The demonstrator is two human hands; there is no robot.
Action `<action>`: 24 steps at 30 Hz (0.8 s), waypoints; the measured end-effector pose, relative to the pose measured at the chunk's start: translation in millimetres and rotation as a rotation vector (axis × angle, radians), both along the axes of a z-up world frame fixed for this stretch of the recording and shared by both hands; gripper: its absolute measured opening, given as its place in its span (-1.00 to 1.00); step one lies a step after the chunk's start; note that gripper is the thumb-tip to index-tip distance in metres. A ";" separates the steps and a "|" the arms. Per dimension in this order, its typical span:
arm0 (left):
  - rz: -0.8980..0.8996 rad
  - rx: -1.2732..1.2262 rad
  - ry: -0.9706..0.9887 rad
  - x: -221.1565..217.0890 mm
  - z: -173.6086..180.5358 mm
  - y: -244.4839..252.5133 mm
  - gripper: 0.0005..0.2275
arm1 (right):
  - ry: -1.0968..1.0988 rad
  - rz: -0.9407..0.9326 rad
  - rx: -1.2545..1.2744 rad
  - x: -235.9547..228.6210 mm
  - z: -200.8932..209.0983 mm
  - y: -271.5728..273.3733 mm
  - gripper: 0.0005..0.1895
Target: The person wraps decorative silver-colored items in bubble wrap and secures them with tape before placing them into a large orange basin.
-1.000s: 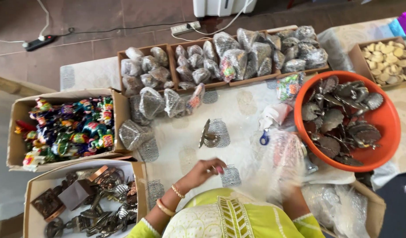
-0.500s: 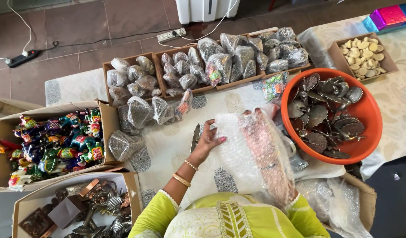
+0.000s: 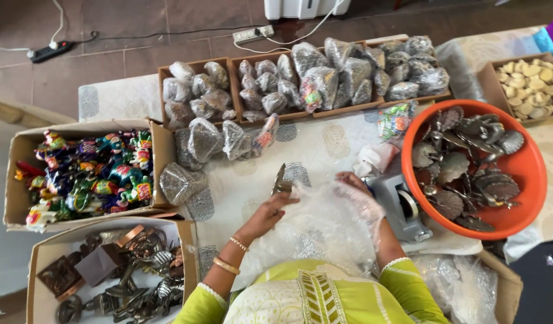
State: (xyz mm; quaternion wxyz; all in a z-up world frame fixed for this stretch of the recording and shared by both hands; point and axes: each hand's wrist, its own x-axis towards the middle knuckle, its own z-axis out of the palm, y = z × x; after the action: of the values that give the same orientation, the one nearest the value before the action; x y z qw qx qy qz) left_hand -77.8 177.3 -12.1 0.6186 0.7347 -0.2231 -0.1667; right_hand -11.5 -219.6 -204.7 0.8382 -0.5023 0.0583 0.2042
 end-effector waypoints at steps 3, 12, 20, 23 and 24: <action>-0.008 0.078 0.015 -17.5 7.8 17.3 -0.53 | -0.143 0.141 -0.469 -5.9 5.5 23.6 -0.57; 0.196 0.271 -0.129 -58.4 17.9 60.3 -0.44 | -0.583 0.482 -0.726 7.5 91.5 158.4 -0.34; 0.354 0.324 -0.075 -79.7 -24.7 76.8 -0.36 | -0.277 0.508 -0.477 7.2 29.5 128.1 -0.45; 0.378 0.297 -0.090 -74.4 -45.8 71.6 -0.32 | -0.162 0.426 -0.443 -0.2 31.9 104.0 -0.44; 0.394 0.283 -0.077 -70.3 -51.5 69.4 -0.29 | -0.164 0.342 -0.417 -4.2 39.4 96.9 -0.46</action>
State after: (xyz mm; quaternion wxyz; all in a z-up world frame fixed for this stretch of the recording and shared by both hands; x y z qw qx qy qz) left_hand -148.1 246.7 -63.6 0.5210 0.8493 -0.0732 -0.0444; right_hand -15.7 -122.7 -165.3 0.6721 -0.6812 -0.0546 0.2850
